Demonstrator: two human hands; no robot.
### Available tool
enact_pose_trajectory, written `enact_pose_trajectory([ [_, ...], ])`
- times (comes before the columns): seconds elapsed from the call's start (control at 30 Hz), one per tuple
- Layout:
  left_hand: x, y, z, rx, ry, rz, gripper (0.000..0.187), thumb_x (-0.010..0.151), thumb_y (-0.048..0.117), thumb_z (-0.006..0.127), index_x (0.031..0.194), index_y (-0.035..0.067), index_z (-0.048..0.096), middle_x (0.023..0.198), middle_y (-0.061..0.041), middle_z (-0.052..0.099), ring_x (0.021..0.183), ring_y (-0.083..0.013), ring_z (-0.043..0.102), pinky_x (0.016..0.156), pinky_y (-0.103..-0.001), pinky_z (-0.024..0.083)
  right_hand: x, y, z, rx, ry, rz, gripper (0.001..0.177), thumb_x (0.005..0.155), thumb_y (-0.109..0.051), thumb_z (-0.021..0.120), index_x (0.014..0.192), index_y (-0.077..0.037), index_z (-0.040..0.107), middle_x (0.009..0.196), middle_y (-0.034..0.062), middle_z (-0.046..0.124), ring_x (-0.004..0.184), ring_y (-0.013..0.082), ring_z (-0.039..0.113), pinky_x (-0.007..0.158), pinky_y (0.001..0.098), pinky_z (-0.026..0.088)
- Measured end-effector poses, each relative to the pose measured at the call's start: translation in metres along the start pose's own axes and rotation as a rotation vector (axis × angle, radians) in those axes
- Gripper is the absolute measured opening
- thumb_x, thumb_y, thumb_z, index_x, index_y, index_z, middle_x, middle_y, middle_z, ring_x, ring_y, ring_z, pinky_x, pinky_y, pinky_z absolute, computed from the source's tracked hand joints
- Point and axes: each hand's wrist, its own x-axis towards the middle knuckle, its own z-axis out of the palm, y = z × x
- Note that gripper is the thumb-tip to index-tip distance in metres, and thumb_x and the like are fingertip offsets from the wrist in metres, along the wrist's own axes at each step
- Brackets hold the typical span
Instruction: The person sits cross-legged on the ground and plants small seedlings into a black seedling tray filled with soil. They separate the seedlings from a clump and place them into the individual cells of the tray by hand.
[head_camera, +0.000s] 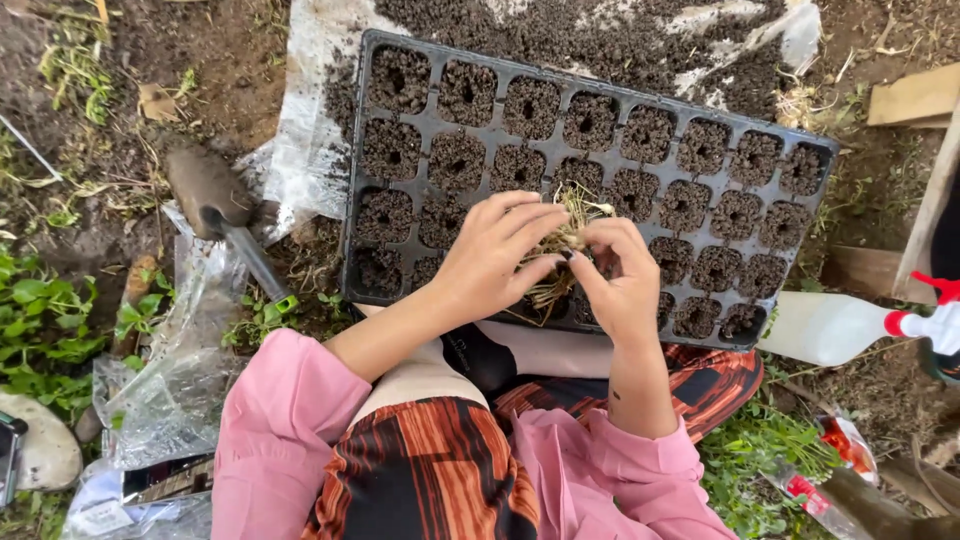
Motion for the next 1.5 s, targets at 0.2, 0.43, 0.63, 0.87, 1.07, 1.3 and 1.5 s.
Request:
enact_pose_trajectory([
  [0.2,-0.001,0.015,0.012,-0.328,-0.002,-0.153,0.02,0.099,0.014,0.07,0.119,0.012,0.071,0.1,-0.001,0.075,0.106,-0.0192,0.067,0.094,-0.032,0.04,-0.002,-0.022,-0.009,0.666,0.043,0.158,0.016,0.093,-0.009,0.07,0.102,0.002,0.062,0.108,0.0212,0.069,0.101,0.0236,0.068,0.085,0.0346,0.055],
  [0.43,-0.006,0.018,0.011,-0.4,-0.029,-0.216,0.01,0.098,0.016,0.069,0.107,0.016,0.074,0.092,0.001,0.075,0.093,-0.0179,0.068,0.083,-0.03,0.043,-0.011,0.002,-0.011,0.819,0.082,0.252,0.014,0.094,-0.007,0.069,0.102,0.002,0.062,0.106,0.0236,0.07,0.099,0.0242,0.068,0.086,0.0343,0.054],
  [0.63,-0.006,0.018,0.01,-0.453,0.005,-0.232,0.004,0.097,0.014,0.068,0.098,0.011,0.07,0.08,-0.003,0.07,0.08,-0.022,0.068,0.078,-0.033,0.051,-0.013,0.01,-0.01,0.807,0.139,0.227,0.016,0.095,-0.007,0.068,0.106,0.002,0.06,0.106,0.0253,0.073,0.101,0.0247,0.071,0.09,0.0345,0.055],
  [0.87,-0.005,0.019,-0.002,-0.2,0.017,-0.203,0.014,0.093,0.021,0.07,0.1,0.009,0.066,0.075,-0.003,0.06,0.071,-0.0222,0.063,0.069,-0.035,0.049,-0.013,0.011,-0.024,0.772,0.175,0.165,0.015,0.095,-0.007,0.067,0.105,-0.001,0.058,0.105,0.0271,0.073,0.102,0.0296,0.073,0.093,0.0386,0.057],
  [1.07,-0.001,0.03,-0.011,-0.407,0.021,-0.171,0.033,0.095,0.017,0.071,0.126,0.006,0.065,0.095,-0.011,0.066,0.09,-0.0288,0.066,0.083,-0.04,0.053,-0.027,-0.007,-0.019,0.356,0.026,0.164,0.012,0.095,0.001,0.069,0.107,0.003,0.071,0.095,0.0238,0.074,0.09,0.0284,0.073,0.089,0.0425,0.058],
  [1.3,-0.018,0.018,0.006,-0.66,-0.013,-0.265,0.022,0.094,0.003,0.073,0.115,0.005,0.075,0.099,-0.013,0.075,0.091,-0.026,0.073,0.08,-0.037,0.059,-0.022,-0.032,-0.009,0.112,-0.027,0.009,0.01,0.088,0.002,0.079,0.097,-0.002,0.081,0.081,0.0143,0.075,0.071,0.0215,0.069,0.07,0.0357,0.058],
  [1.5,-0.016,0.02,0.002,-0.635,-0.025,-0.223,0.018,0.094,0.004,0.073,0.112,0.001,0.075,0.093,-0.013,0.073,0.086,-0.0255,0.072,0.076,-0.037,0.061,-0.021,-0.022,-0.018,0.121,-0.083,-0.018,0.009,0.092,0.002,0.075,0.096,-0.002,0.081,0.079,0.0131,0.073,0.07,0.02,0.066,0.066,0.0349,0.054],
])
